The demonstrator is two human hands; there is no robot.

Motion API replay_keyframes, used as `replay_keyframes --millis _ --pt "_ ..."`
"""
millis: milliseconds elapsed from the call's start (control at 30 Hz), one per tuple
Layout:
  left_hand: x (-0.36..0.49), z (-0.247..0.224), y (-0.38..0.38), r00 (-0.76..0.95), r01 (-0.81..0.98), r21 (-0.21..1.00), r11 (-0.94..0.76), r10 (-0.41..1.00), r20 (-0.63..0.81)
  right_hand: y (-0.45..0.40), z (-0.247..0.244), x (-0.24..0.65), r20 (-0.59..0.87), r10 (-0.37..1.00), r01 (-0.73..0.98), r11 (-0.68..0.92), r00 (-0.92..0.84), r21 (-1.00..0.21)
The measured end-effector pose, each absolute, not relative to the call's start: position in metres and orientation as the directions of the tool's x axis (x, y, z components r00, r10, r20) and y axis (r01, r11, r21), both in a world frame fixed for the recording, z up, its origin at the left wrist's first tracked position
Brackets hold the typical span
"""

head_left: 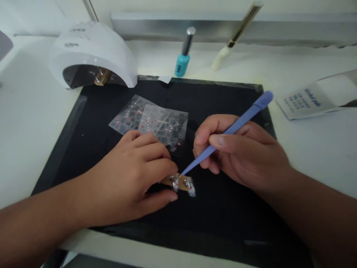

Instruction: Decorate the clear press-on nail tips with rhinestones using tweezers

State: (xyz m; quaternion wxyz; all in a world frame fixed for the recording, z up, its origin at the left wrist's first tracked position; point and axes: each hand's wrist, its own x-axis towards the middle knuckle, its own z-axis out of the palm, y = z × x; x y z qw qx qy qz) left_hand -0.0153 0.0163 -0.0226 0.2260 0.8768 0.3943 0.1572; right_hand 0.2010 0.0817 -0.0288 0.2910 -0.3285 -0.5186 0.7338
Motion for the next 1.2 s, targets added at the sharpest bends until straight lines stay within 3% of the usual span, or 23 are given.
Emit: replay_keyframes --millis 1200 --pt "-0.0148 -0.0227 0.0175 0.658 0.619 0.511 -0.597 0.749 0.077 0.0779 -0.0188 0.1950 -0.248 0.803 0.037 -0.272 -0.541 -0.961"
